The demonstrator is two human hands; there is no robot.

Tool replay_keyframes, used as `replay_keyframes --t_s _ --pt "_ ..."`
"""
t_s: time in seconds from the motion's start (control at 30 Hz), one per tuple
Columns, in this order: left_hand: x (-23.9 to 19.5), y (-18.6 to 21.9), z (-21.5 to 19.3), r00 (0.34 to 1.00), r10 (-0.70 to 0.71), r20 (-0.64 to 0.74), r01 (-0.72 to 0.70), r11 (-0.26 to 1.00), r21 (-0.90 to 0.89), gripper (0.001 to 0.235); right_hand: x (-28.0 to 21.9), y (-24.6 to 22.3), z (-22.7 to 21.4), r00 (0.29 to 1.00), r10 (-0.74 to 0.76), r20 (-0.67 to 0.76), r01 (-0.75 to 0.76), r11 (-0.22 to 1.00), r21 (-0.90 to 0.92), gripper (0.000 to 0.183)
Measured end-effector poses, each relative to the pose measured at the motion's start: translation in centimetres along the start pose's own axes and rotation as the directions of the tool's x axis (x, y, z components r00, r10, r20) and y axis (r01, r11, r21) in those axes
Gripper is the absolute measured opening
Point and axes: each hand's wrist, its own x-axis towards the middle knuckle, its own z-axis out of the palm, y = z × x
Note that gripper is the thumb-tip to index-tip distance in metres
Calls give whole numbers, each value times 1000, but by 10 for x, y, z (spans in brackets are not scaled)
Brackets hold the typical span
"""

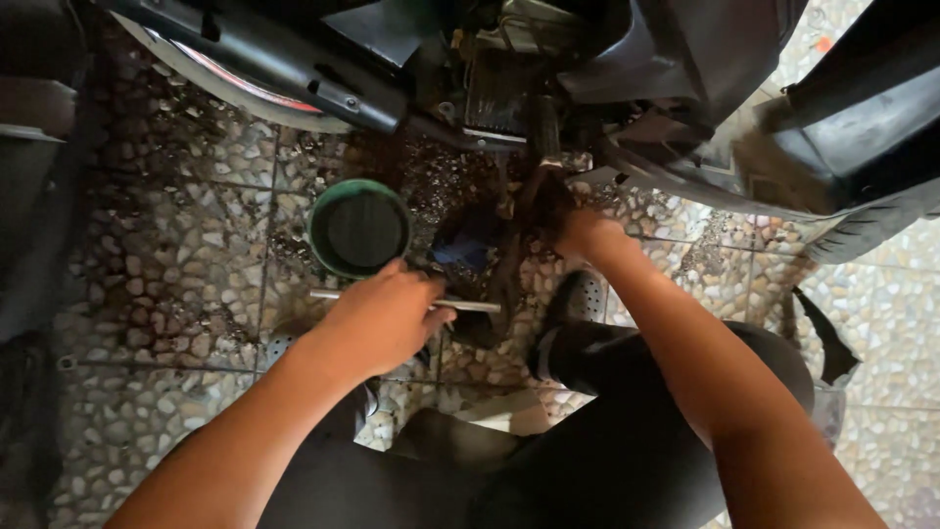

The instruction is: Cleaning and detailing the engine and frame components of a motorcycle using a cloth and detailing tools.

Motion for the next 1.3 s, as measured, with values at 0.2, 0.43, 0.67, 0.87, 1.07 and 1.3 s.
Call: replay_keyframes --t_s 0.2,0.43,0.67,0.87,1.07,1.3 --pt "3 -11 -2 997 -79 4 79 996 33 32 -60 -40 -45 922 -167 -350 220 968 118 44" --pt "1 -9 -7 990 -137 20 137 991 -1 31 -82 -89 -71 881 -169 -442 227 970 81 69" --pt "-4 -11 -8 992 -125 25 126 992 -13 32 -69 -122 -86 922 -140 -362 169 984 51 88" --pt "-10 -15 -2 995 -104 -15 103 995 -8 33 49 -91 -6 960 -100 -262 98 995 -22 54" --pt "-13 -16 2 996 -41 -78 45 998 50 33 -65 -135 -85 953 -35 -302 63 995 81 81" --pt "-15 -12 -3 994 -33 -105 37 999 35 30 -149 -151 -93 868 -359 -342 421 898 125 49"
